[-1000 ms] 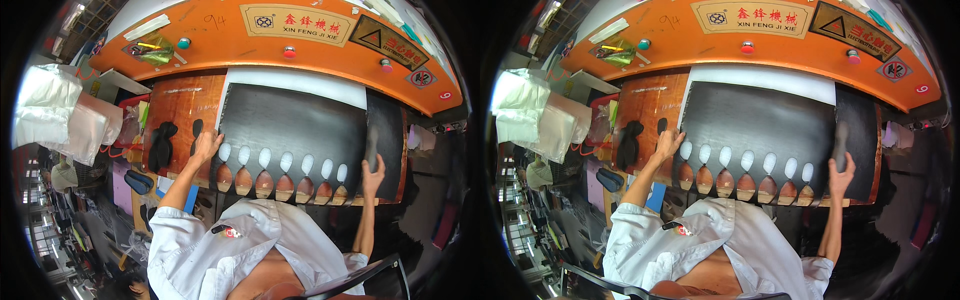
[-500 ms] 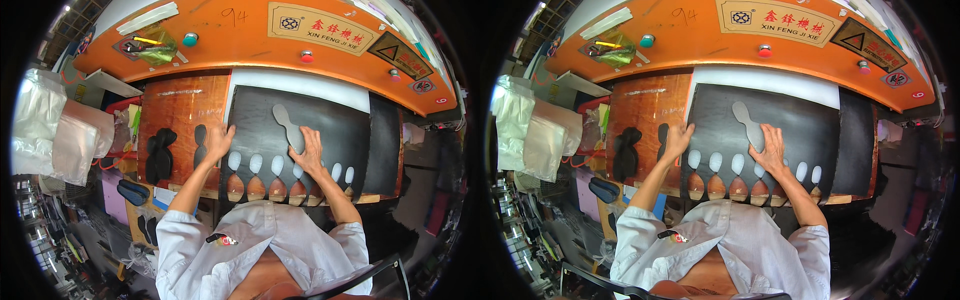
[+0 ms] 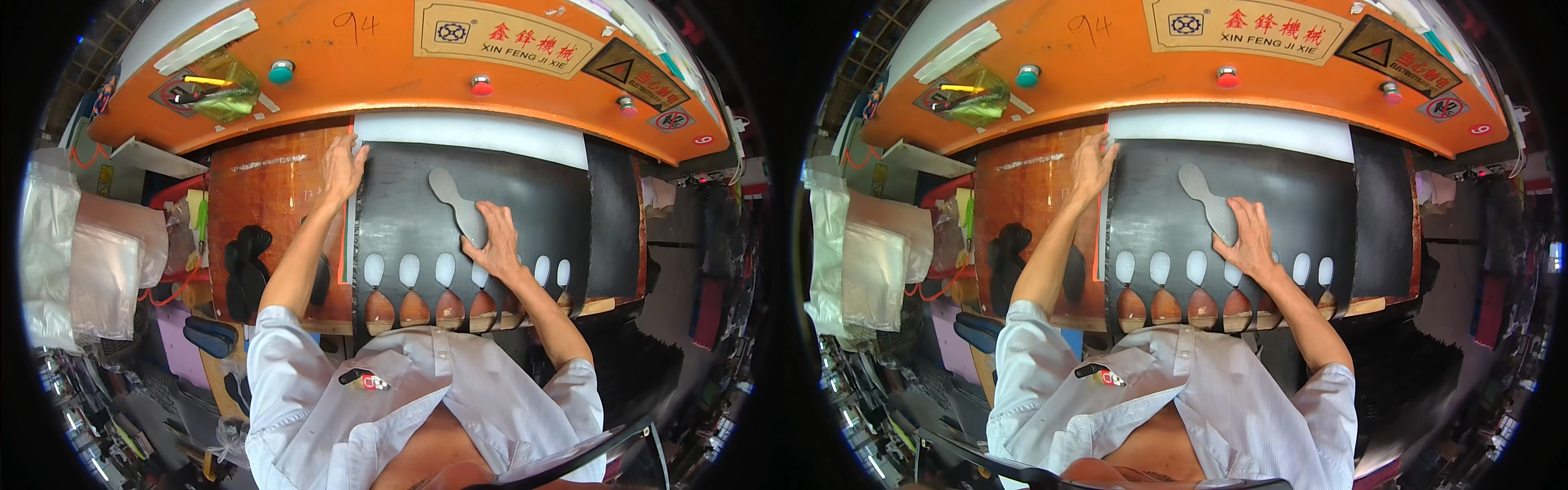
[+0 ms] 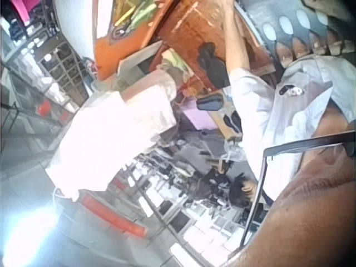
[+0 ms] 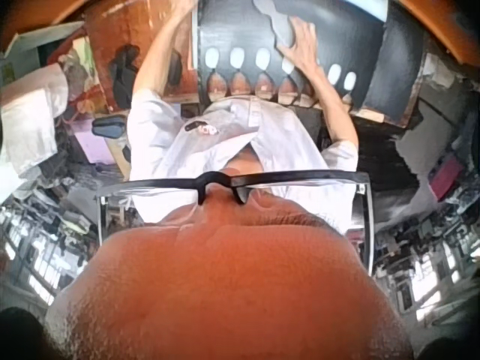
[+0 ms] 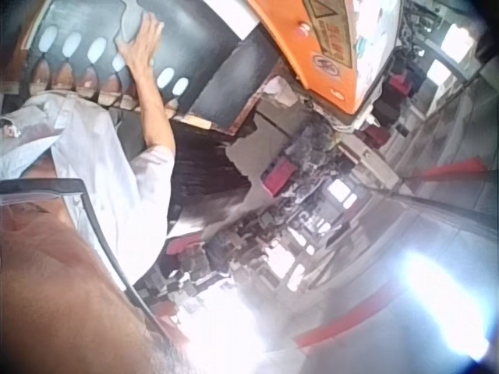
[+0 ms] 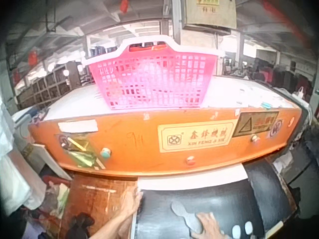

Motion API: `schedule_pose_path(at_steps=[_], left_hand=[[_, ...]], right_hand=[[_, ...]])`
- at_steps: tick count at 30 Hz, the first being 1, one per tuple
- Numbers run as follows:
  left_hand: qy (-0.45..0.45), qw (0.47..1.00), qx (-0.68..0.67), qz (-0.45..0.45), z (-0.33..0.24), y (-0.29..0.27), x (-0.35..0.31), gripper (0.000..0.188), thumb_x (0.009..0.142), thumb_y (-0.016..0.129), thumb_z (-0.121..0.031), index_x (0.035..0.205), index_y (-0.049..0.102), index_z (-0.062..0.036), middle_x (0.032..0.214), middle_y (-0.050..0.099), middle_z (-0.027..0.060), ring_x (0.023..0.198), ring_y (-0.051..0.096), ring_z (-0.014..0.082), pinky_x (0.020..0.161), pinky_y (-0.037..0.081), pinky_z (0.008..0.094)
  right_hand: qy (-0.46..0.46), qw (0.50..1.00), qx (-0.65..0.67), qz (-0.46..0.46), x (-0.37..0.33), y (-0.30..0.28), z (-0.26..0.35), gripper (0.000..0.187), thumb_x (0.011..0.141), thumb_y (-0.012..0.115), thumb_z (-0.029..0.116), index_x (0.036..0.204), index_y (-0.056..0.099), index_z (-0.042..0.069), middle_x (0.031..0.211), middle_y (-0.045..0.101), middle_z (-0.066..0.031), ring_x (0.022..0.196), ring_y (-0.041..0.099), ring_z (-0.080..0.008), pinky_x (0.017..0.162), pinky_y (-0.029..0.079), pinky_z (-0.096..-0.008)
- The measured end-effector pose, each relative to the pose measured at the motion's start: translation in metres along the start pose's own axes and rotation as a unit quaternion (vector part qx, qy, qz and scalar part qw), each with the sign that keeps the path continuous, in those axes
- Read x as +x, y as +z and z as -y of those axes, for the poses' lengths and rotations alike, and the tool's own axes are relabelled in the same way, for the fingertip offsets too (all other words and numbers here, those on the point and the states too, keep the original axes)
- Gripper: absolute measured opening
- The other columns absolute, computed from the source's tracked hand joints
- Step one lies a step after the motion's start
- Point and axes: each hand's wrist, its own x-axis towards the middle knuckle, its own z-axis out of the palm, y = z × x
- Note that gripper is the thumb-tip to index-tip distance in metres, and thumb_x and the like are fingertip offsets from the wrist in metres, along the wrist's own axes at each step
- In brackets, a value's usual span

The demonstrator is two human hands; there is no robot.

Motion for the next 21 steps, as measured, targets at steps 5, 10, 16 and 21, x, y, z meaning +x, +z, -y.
schedule_pose_path(at_steps=[5,10,16,21], left_hand=[[0.136,0.988,0.008,0.072,-0.007,-0.030,-0.108,0.032,0.094,0.068,-0.004,0.126,0.068,0.0007,0.126,0.069,0.0191,0.120,0.065,0.0384,0.101,0.051,0.0466],[0.151,0.982,0.092,0.061,-0.002,-0.025,-0.149,0.035,0.093,0.065,-0.001,0.128,0.067,0.0028,0.139,0.065,0.0172,0.131,0.059,0.0371,0.106,0.046,0.0480],[0.135,0.984,0.105,0.051,-0.002,-0.024,-0.147,0.036,0.092,0.066,-0.002,0.128,0.067,0.0024,0.139,0.064,0.0159,0.131,0.058,0.0367,0.110,0.044,0.0487],[0.132,0.985,0.104,0.031,0.000,-0.022,-0.152,0.036,0.091,0.067,-0.002,0.126,0.067,0.0022,0.137,0.064,0.0145,0.132,0.057,0.0363,0.109,0.044,0.0487]], right_hand=[[0.013,1.000,0.020,0.001,0.006,-0.003,0.000,0.072,0.069,0.086,0.019,0.131,0.060,-0.004,0.131,0.063,-0.0202,0.109,0.056,-0.0384,0.094,0.052,-0.0469],[0.046,0.996,0.067,-0.030,0.019,0.018,0.035,0.068,0.070,0.085,0.020,0.128,0.062,-0.008,0.132,0.063,-0.0230,0.111,0.057,-0.0383,0.097,0.052,-0.0485],[0.139,0.981,0.126,-0.041,0.052,0.073,0.096,0.066,0.073,0.084,0.023,0.128,0.062,-0.007,0.131,0.061,-0.0243,0.117,0.054,-0.0388,0.101,0.049,-0.0498],[0.053,0.998,0.032,0.012,0.057,0.085,0.098,0.070,0.074,0.085,0.022,0.133,0.060,-0.006,0.137,0.056,-0.0216,0.119,0.052,-0.0393,0.099,0.049,-0.0512]])
